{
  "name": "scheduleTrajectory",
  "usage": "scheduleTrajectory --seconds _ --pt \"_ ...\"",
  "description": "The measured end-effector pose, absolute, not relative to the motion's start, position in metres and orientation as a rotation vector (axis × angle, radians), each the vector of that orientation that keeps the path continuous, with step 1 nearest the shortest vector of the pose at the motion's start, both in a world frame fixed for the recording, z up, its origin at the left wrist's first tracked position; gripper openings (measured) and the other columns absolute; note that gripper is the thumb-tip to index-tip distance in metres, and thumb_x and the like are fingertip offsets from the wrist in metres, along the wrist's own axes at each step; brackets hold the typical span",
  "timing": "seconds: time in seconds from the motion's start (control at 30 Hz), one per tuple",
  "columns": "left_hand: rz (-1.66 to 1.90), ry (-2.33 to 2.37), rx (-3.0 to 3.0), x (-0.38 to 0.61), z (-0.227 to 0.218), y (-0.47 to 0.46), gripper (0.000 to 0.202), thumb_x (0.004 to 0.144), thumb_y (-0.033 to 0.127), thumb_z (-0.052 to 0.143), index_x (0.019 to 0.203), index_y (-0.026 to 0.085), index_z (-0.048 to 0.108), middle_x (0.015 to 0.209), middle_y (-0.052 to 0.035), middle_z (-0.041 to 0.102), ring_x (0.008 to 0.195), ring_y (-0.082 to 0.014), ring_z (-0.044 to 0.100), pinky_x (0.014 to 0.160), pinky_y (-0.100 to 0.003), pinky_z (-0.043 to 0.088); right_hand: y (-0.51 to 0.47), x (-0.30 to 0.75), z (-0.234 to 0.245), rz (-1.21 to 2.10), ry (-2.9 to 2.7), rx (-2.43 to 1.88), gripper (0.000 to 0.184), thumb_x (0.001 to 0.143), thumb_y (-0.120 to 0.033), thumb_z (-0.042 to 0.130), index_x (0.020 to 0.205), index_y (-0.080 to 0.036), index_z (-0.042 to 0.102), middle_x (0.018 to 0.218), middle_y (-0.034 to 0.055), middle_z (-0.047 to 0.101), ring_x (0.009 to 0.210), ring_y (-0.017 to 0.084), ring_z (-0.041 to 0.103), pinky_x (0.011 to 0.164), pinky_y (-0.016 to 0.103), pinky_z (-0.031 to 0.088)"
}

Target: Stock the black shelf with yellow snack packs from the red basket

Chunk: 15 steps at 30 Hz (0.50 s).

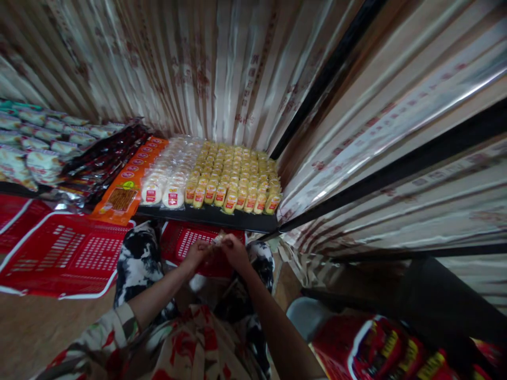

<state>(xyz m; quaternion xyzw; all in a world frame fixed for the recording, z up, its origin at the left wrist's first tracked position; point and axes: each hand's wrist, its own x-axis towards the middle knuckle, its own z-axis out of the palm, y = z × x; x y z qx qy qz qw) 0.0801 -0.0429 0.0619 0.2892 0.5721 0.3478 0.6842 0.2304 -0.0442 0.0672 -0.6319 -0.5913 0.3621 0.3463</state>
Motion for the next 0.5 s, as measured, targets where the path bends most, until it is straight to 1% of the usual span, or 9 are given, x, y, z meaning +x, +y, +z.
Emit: scheduleTrajectory --seconds 0.07,0.17,0.3,0.4,0.5 --pt "0.846 1.306 0.667 0.079 0.072 -0.046 0.029 0.056 0.027 0.073 0.072 0.017 0.051 0.057 0.0051 0.058 0.049 -0.0099 0.056 0.048 -0.019 0.043 -0.045 0.23 0.07 0.961 -1.483 -1.592 0.006 0.073 -0.024 0.052 0.075 -0.02 0.056 0.068 -0.0037 0.06 0.063 0.013 0.056 0.063 0.024 0.044" --pt "0.903 1.318 0.761 0.078 0.087 -0.052 0.027 0.059 0.023 0.068 0.079 0.017 0.051 0.058 0.006 0.057 0.049 -0.0084 0.053 0.047 -0.018 0.041 -0.046 0.229 0.075 1.03 -1.392 -1.588 0.009 0.074 -0.028 0.05 0.077 -0.021 0.054 0.066 -0.0039 0.06 0.059 0.012 0.055 0.057 0.023 0.044" --pt "0.861 1.314 0.95 0.079 0.1 -0.058 0.03 0.063 0.022 0.062 0.091 0.017 0.051 0.06 0.0058 0.057 0.049 -0.0088 0.051 0.047 -0.018 0.038 -0.045 0.231 0.084 1.158 -1.266 -1.511 0.014 0.074 -0.034 0.051 0.081 -0.021 0.051 0.068 -0.0025 0.062 0.061 0.013 0.058 0.057 0.024 0.046" --pt "0.858 1.309 1.088 0.081 0.104 -0.062 0.04 0.066 0.02 0.06 0.104 0.016 0.05 0.069 0.0032 0.059 0.057 -0.011 0.056 0.052 -0.02 0.042 -0.043 0.234 0.09 1.243 -1.14 -1.364 0.019 0.072 -0.037 0.055 0.081 -0.021 0.049 0.07 -0.0012 0.063 0.064 0.014 0.06 0.06 0.025 0.048" --pt "0.853 1.296 1.258 0.08 0.105 -0.064 0.049 0.067 0.018 0.058 0.114 0.015 0.048 0.084 -0.0024 0.063 0.069 -0.0139 0.06 0.058 -0.024 0.047 -0.042 0.236 0.091 1.275 -1.053 -1.349 0.021 0.069 -0.038 0.057 0.08 -0.021 0.049 0.071 -0.0001 0.063 0.062 0.015 0.061 0.058 0.025 0.049"
